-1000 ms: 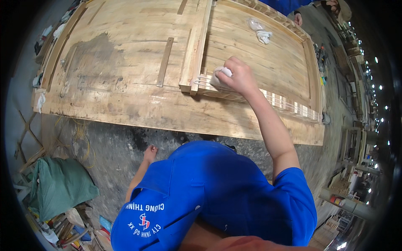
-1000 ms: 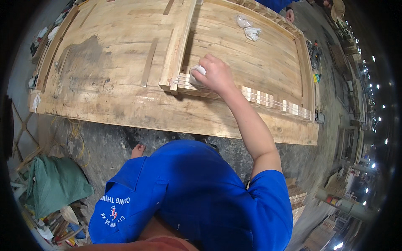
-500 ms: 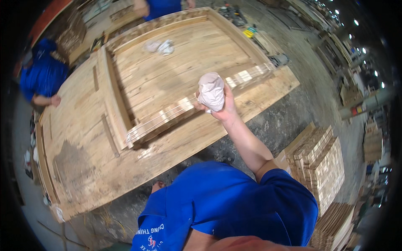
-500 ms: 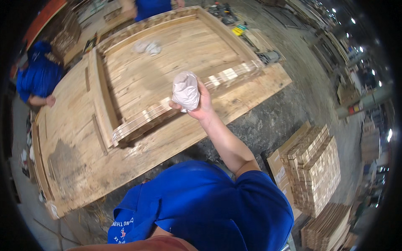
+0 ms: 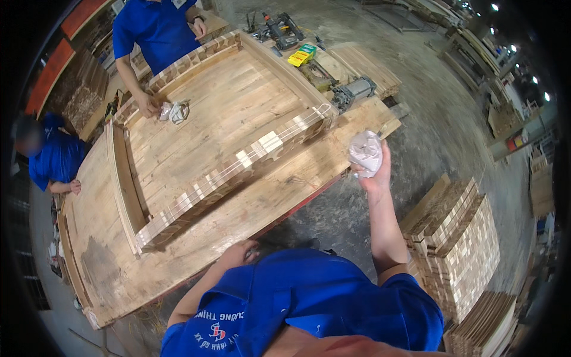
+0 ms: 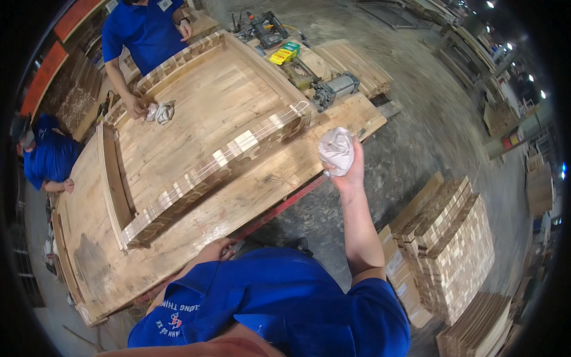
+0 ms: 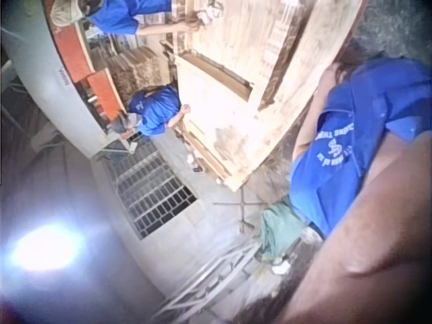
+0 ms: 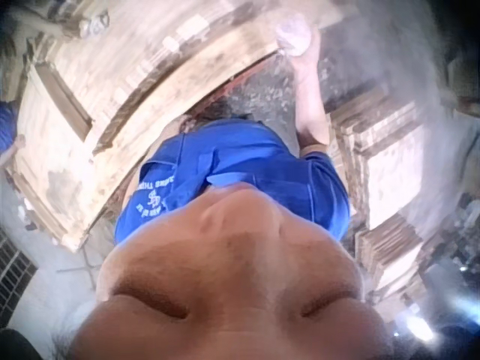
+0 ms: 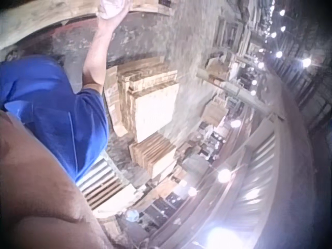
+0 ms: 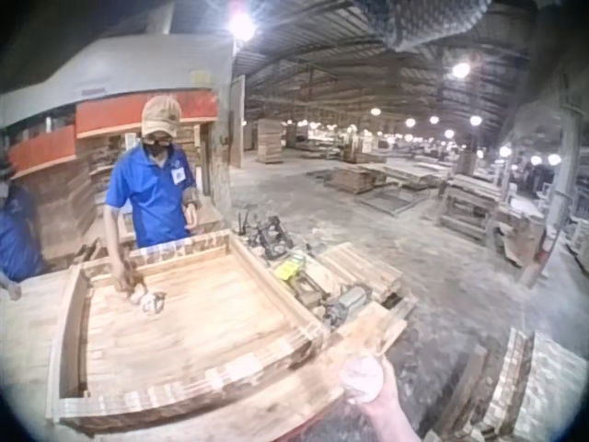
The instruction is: The person sits on the floor and handles a small bag and a red scoop, then stands and walks to a workbench. They wipe a wooden panel with a white cloth and later apply a white substance from a small bag onto the wood surface.
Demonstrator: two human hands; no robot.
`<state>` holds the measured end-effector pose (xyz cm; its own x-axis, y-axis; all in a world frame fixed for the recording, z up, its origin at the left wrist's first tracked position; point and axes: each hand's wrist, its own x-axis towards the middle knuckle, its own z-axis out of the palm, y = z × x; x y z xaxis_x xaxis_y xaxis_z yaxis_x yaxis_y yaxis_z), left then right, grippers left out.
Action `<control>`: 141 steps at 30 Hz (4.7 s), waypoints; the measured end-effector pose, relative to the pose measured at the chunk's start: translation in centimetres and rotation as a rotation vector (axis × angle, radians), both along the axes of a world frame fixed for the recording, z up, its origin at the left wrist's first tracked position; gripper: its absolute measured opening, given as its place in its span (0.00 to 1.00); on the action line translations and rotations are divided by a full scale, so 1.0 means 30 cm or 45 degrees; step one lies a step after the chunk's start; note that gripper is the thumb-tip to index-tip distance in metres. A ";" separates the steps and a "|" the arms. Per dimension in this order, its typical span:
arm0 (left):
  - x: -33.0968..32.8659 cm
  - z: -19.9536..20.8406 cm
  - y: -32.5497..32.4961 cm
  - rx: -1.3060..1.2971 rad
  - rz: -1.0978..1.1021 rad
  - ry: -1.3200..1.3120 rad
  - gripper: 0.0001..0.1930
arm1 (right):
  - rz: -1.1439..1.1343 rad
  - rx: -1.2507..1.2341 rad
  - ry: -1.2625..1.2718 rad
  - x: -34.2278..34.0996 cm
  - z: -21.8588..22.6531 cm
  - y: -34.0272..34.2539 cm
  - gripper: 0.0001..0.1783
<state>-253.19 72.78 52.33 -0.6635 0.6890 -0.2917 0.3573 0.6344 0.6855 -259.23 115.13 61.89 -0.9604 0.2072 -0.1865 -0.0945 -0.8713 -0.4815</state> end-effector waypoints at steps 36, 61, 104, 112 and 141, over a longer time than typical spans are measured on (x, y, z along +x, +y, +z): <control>-0.376 -0.176 0.920 -0.248 1.222 0.820 0.06 | 0.668 2.056 0.902 -1.062 -0.021 0.517 0.14; -0.415 -0.163 0.921 -0.323 1.217 0.793 0.09 | 0.217 2.076 0.971 -1.791 -0.068 0.289 0.16; -0.417 -0.170 0.884 -0.287 1.140 0.742 0.11 | 0.082 1.605 0.121 -2.542 -0.107 0.008 0.14; -0.369 -0.202 0.896 -0.321 1.134 0.781 0.08 | 0.970 -0.247 0.239 -1.943 -0.160 0.378 0.22; -0.337 -0.194 0.943 -0.252 1.234 0.830 0.06 | 0.474 0.856 -0.773 -0.346 -0.438 0.932 0.10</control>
